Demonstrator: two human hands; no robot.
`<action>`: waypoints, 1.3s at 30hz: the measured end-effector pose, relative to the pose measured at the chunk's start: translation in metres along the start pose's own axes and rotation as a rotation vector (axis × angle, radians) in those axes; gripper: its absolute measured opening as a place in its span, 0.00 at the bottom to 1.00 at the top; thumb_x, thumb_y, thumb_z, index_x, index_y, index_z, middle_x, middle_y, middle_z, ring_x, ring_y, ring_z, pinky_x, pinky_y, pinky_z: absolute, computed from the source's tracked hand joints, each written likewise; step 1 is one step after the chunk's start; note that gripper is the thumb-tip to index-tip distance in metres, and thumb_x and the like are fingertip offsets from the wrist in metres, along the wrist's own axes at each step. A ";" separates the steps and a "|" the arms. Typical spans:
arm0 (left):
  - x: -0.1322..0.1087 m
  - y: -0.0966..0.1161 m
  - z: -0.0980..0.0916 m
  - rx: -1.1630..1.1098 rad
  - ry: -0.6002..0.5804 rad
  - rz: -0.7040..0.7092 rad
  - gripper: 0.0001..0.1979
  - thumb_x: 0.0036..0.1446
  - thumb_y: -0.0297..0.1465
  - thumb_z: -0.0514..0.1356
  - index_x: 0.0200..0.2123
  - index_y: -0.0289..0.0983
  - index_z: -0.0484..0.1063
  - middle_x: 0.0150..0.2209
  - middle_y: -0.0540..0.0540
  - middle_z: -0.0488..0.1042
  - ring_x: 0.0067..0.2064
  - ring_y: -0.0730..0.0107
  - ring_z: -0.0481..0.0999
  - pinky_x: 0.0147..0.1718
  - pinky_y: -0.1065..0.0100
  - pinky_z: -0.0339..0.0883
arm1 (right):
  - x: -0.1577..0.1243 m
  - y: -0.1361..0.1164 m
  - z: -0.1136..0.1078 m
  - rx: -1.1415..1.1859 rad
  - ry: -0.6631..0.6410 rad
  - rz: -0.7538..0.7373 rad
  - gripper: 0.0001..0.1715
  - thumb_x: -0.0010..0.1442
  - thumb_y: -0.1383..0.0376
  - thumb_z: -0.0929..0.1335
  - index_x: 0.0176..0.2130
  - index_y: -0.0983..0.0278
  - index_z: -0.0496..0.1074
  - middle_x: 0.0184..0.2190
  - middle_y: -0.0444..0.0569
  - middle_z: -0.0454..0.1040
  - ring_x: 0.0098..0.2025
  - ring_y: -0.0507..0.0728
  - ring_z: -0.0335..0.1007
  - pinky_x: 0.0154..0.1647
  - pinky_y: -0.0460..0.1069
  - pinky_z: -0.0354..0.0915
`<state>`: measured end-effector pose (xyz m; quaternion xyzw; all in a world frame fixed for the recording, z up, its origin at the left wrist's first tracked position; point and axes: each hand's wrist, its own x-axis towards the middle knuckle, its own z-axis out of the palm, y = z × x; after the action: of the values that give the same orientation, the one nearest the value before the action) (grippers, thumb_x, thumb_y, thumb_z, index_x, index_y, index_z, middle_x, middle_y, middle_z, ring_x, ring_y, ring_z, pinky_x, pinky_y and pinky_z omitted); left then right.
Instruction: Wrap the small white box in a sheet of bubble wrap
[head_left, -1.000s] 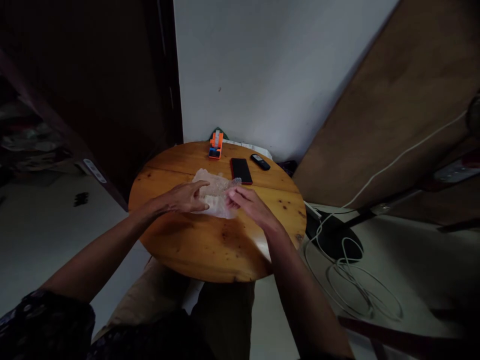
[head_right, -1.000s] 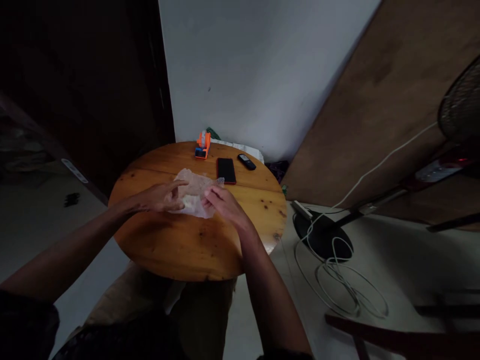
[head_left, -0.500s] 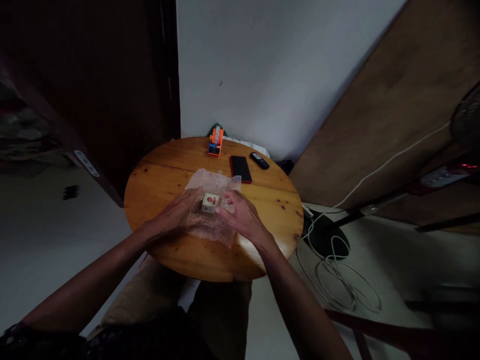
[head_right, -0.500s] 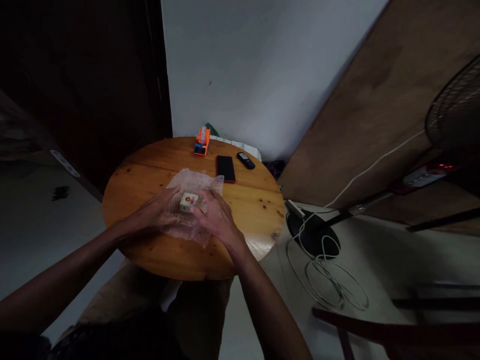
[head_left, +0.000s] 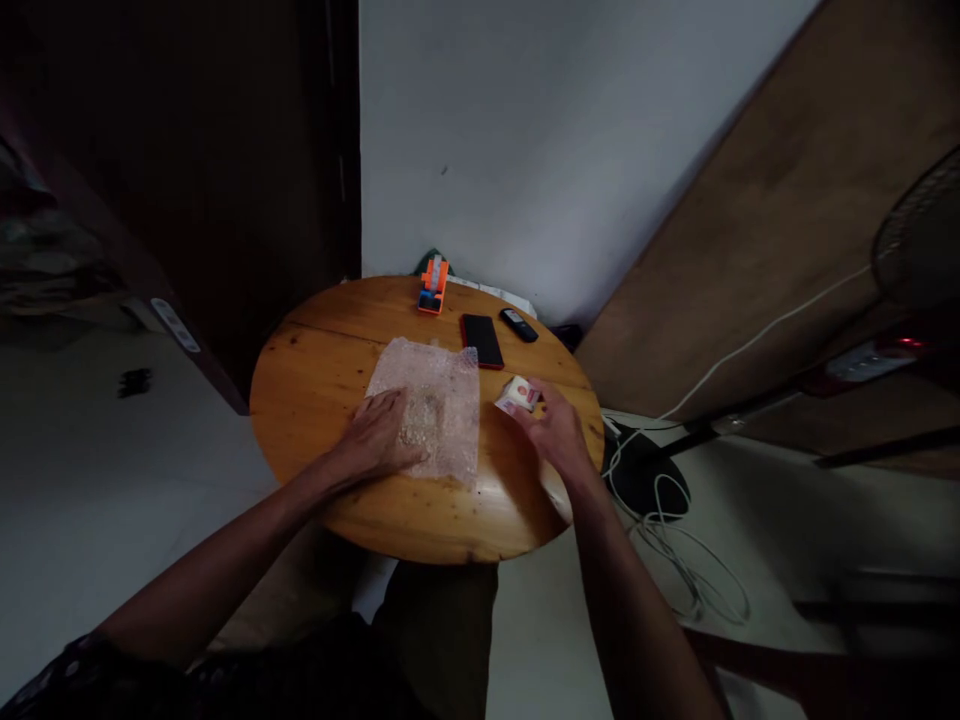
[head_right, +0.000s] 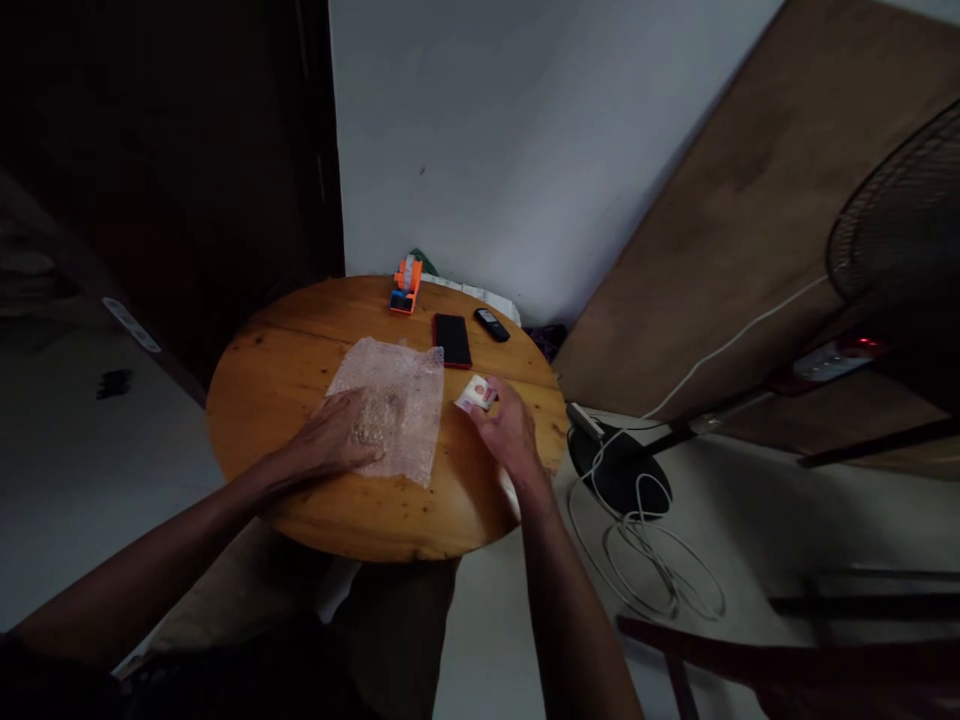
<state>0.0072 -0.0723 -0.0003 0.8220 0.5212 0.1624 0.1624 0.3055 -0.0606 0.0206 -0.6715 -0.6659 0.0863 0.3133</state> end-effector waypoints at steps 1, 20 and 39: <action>0.001 -0.001 0.002 0.007 0.006 0.008 0.46 0.50 0.44 0.65 0.67 0.30 0.54 0.67 0.29 0.61 0.69 0.41 0.59 0.66 0.47 0.54 | 0.000 0.008 -0.003 -0.054 -0.038 0.014 0.33 0.53 0.60 0.70 0.57 0.67 0.70 0.51 0.60 0.77 0.50 0.67 0.73 0.54 0.62 0.67; 0.038 -0.026 -0.016 0.085 -0.084 0.051 0.42 0.53 0.50 0.62 0.67 0.36 0.59 0.70 0.32 0.55 0.71 0.39 0.54 0.67 0.43 0.49 | 0.023 -0.083 0.064 -0.324 -0.283 -0.336 0.24 0.68 0.62 0.62 0.59 0.70 0.69 0.61 0.61 0.69 0.61 0.65 0.63 0.63 0.58 0.59; 0.030 -0.045 -0.012 0.097 -0.120 -0.008 0.54 0.49 0.56 0.62 0.71 0.36 0.50 0.73 0.33 0.49 0.73 0.39 0.45 0.70 0.43 0.39 | 0.016 -0.069 0.074 -0.388 -0.263 -0.210 0.30 0.71 0.57 0.58 0.64 0.71 0.63 0.68 0.63 0.61 0.69 0.66 0.54 0.66 0.60 0.53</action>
<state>-0.0222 -0.0261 -0.0063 0.8351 0.5209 0.0868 0.1539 0.2101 -0.0287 0.0037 -0.6293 -0.7711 0.0107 0.0966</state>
